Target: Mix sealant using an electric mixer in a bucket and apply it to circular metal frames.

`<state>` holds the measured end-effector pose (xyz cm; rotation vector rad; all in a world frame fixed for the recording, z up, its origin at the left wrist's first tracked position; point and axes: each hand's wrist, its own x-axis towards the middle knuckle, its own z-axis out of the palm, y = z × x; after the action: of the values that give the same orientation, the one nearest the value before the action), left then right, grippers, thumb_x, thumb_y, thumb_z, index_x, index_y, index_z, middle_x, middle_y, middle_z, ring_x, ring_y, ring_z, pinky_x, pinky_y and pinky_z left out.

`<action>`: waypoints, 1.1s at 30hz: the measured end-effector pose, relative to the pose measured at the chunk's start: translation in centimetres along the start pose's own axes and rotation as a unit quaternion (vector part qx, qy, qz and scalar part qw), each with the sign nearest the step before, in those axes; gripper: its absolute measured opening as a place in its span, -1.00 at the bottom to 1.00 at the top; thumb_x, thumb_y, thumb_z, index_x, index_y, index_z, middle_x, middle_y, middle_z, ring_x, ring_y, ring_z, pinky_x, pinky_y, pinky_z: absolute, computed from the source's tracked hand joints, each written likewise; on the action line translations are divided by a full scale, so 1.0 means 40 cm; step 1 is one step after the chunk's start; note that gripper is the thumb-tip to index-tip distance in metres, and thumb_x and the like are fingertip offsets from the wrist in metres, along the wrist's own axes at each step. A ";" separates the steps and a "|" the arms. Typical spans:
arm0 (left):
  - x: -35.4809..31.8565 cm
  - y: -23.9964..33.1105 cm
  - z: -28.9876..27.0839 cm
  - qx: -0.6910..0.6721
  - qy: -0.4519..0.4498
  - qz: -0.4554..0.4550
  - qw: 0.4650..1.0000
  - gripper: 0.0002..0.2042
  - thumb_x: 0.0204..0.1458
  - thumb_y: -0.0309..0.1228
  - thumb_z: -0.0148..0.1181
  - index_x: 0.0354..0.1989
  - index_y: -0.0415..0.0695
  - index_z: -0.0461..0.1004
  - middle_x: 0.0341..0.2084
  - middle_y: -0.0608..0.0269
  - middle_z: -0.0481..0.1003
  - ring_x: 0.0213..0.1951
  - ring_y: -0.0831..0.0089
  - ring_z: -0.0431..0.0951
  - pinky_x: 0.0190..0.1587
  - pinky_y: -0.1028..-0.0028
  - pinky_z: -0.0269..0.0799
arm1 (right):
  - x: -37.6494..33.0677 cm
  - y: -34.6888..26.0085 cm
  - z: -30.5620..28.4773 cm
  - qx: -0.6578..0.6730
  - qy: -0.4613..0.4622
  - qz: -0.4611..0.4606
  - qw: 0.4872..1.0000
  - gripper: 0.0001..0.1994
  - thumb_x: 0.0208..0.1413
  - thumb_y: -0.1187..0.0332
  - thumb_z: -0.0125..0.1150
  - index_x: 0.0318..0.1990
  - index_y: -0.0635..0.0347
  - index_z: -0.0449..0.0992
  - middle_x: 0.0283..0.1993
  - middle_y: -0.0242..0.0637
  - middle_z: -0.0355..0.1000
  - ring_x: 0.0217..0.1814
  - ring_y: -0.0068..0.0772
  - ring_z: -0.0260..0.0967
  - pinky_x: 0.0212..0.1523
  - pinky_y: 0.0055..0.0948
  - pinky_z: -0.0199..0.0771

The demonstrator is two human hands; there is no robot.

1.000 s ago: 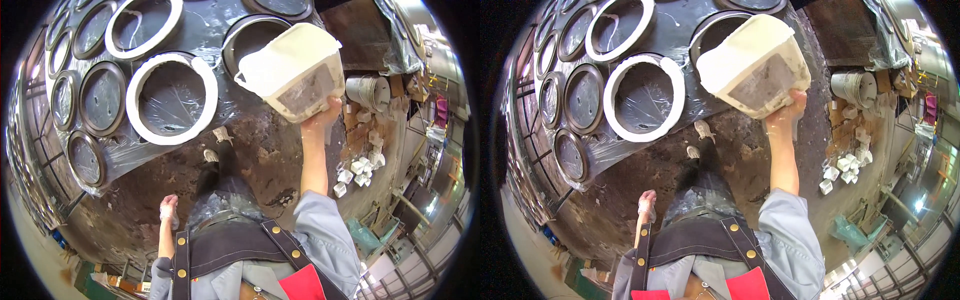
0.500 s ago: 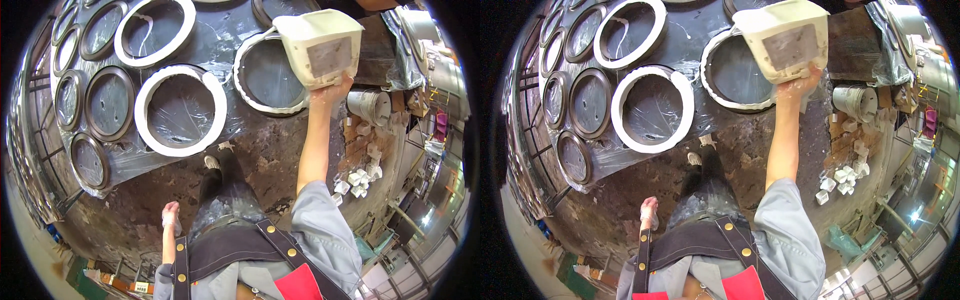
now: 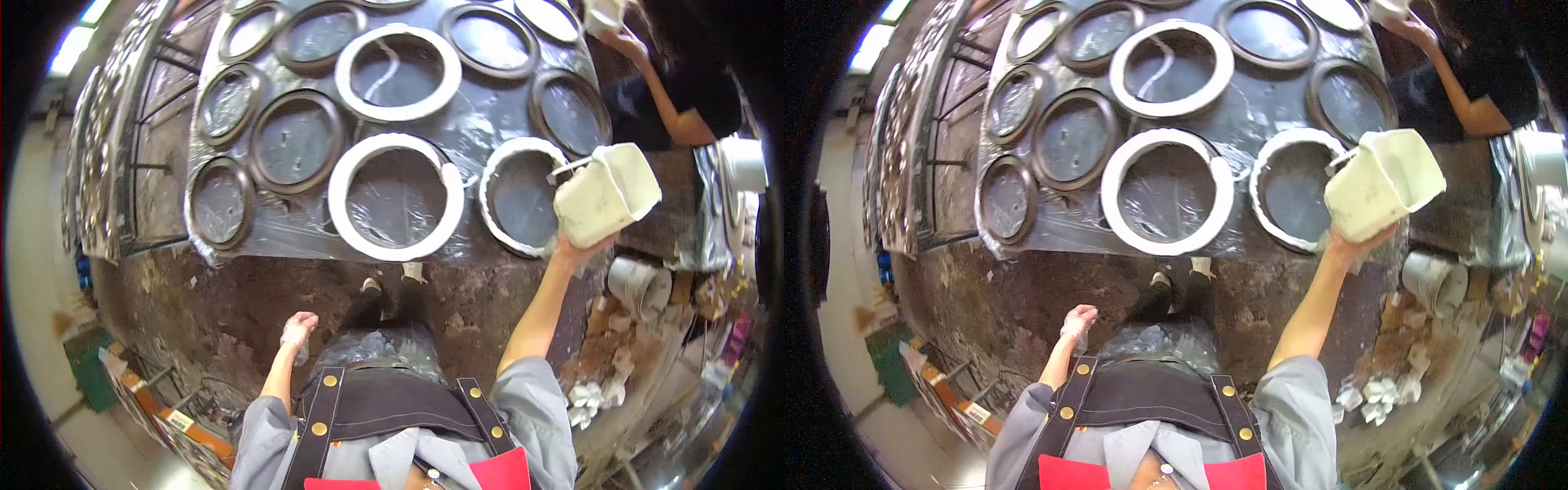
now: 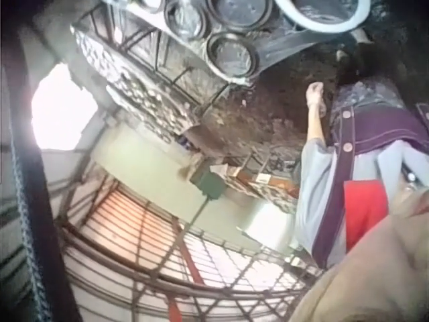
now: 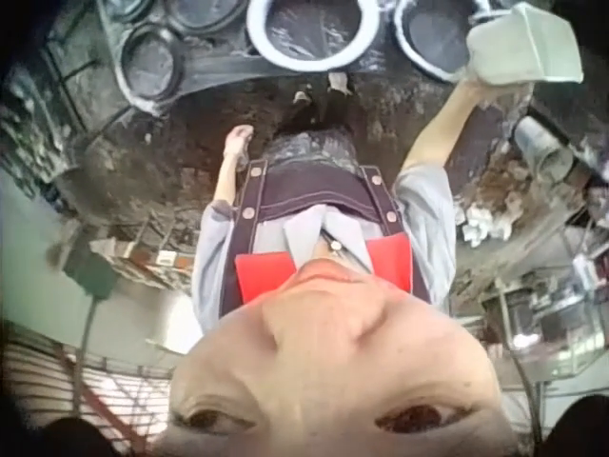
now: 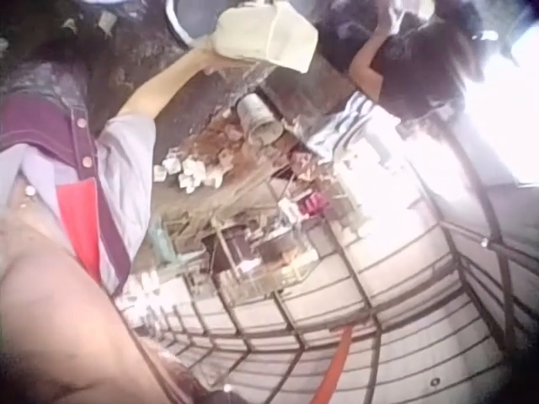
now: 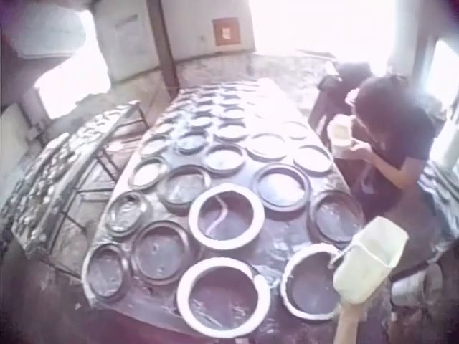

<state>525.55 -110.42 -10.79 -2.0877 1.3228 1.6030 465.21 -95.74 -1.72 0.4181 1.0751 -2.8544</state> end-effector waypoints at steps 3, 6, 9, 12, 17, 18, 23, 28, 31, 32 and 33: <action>-0.016 -0.016 -0.053 -0.022 0.012 -0.002 1.000 -0.74 -0.09 -0.33 0.22 -0.21 -0.14 0.48 -0.38 0.31 0.51 -0.38 0.56 0.43 -0.27 0.53 0.36 | -0.069 0.037 0.085 0.185 -0.257 0.238 0.918 -0.33 0.01 0.00 0.02 0.22 0.18 0.08 0.30 -0.12 0.01 0.31 -0.04 -0.04 0.24 0.16 -0.09; -0.005 -0.064 -0.137 -0.024 0.032 0.005 0.999 -0.74 -0.09 -0.34 0.22 -0.22 -0.16 0.47 -0.41 0.32 0.51 -0.39 0.57 0.43 -0.29 0.54 0.36 | -0.201 0.076 0.217 0.093 -0.201 0.241 0.945 -0.34 0.00 0.00 0.01 0.23 0.14 0.10 0.29 -0.13 0.03 0.32 0.03 -0.09 0.27 0.23 -0.31; 0.004 -0.086 -0.223 -0.073 0.048 0.011 0.996 -0.81 -0.08 -0.38 0.19 -0.29 -0.15 0.47 -0.53 0.38 0.46 -0.53 0.59 0.38 -0.44 0.56 0.31 | -0.239 0.183 0.192 0.126 -0.237 0.249 0.931 -0.37 -0.03 0.07 -0.02 0.20 0.17 0.13 0.27 -0.13 0.08 0.30 -0.07 -0.02 0.22 0.10 -0.05; 0.065 -0.189 -0.322 -0.084 0.068 -0.003 0.994 -0.82 -0.09 -0.37 0.21 -0.32 -0.15 0.46 -0.55 0.38 0.45 -0.54 0.60 0.38 -0.46 0.57 0.31 | -0.410 0.277 0.326 -0.033 -0.196 0.214 0.956 -0.36 -0.11 0.09 0.00 0.17 0.15 0.15 0.13 -0.25 0.24 0.15 -0.21 0.22 0.08 -0.15 0.32; 0.155 -0.223 -0.495 -0.113 0.049 -0.026 0.992 -0.81 -0.10 -0.35 0.23 -0.33 -0.14 0.46 -0.58 0.39 0.45 -0.55 0.61 0.38 -0.47 0.57 0.30 | -0.590 0.456 0.446 -0.112 -0.190 0.206 0.953 -0.33 -0.22 0.08 0.02 0.13 0.16 0.21 0.06 -0.27 0.28 0.11 -0.22 0.25 0.03 -0.24 0.35; 0.177 -0.231 -0.530 -0.125 0.051 -0.031 0.990 -0.81 -0.11 -0.36 0.23 -0.32 -0.15 0.48 -0.56 0.39 0.46 -0.52 0.61 0.39 -0.43 0.56 0.31 | -0.631 0.490 0.474 -0.117 -0.185 0.203 0.954 -0.34 -0.23 0.09 0.01 0.12 0.16 0.22 0.05 -0.27 0.29 0.10 -0.22 0.26 0.04 -0.23 0.35; 0.288 -0.268 -0.682 -0.153 0.049 -0.037 0.986 -0.79 -0.13 -0.36 0.24 -0.31 -0.16 0.50 -0.51 0.36 0.49 -0.46 0.57 0.42 -0.38 0.55 0.33 | -0.702 0.654 0.526 -0.066 -0.230 0.215 0.947 -0.34 -0.28 0.17 0.01 0.11 0.16 0.24 0.07 -0.22 0.28 0.11 -0.17 0.24 0.07 -0.20 0.32; 0.348 -0.307 -0.762 -0.137 0.048 -0.034 0.989 -0.75 -0.11 -0.33 0.23 -0.27 -0.18 0.50 -0.50 0.35 0.49 -0.46 0.56 0.42 -0.39 0.54 0.33 | -0.715 0.755 0.558 -0.091 -0.233 0.215 0.944 -0.35 -0.36 0.23 0.06 0.06 0.19 0.27 0.01 -0.17 0.29 0.07 -0.15 0.24 0.08 -0.21 0.29; 0.359 -0.315 -0.771 -0.139 0.051 -0.045 0.988 -0.74 -0.11 -0.32 0.22 -0.26 -0.19 0.50 -0.50 0.35 0.49 -0.47 0.57 0.42 -0.39 0.54 0.34 | -0.713 0.809 0.567 -0.108 -0.210 0.207 0.949 -0.38 -0.37 0.22 0.05 0.02 0.18 0.29 -0.05 -0.21 0.30 0.03 -0.19 0.24 0.05 -0.25 0.29; 0.357 -0.323 -0.771 -0.138 0.058 -0.052 0.987 -0.74 -0.10 -0.32 0.22 -0.26 -0.19 0.50 -0.50 0.35 0.49 -0.48 0.57 0.42 -0.40 0.54 0.34 | -0.711 0.822 0.566 -0.113 -0.205 0.211 0.949 -0.39 -0.37 0.22 0.04 0.01 0.18 0.29 -0.06 -0.22 0.30 0.03 -0.19 0.24 0.03 -0.26 0.30; 0.358 -0.328 -0.769 -0.135 0.061 -0.060 0.987 -0.74 -0.09 -0.33 0.21 -0.25 -0.21 0.49 -0.49 0.34 0.50 -0.48 0.57 0.42 -0.41 0.54 0.34 | -0.707 0.834 0.567 -0.109 -0.197 0.221 0.949 -0.40 -0.36 0.22 0.04 0.00 0.18 0.30 -0.07 -0.22 0.30 0.02 -0.19 0.24 0.01 -0.27 0.31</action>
<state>556.22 -129.44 -15.37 -2.4082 1.0371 1.7075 492.31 -136.81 1.04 0.0512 1.0428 -2.2652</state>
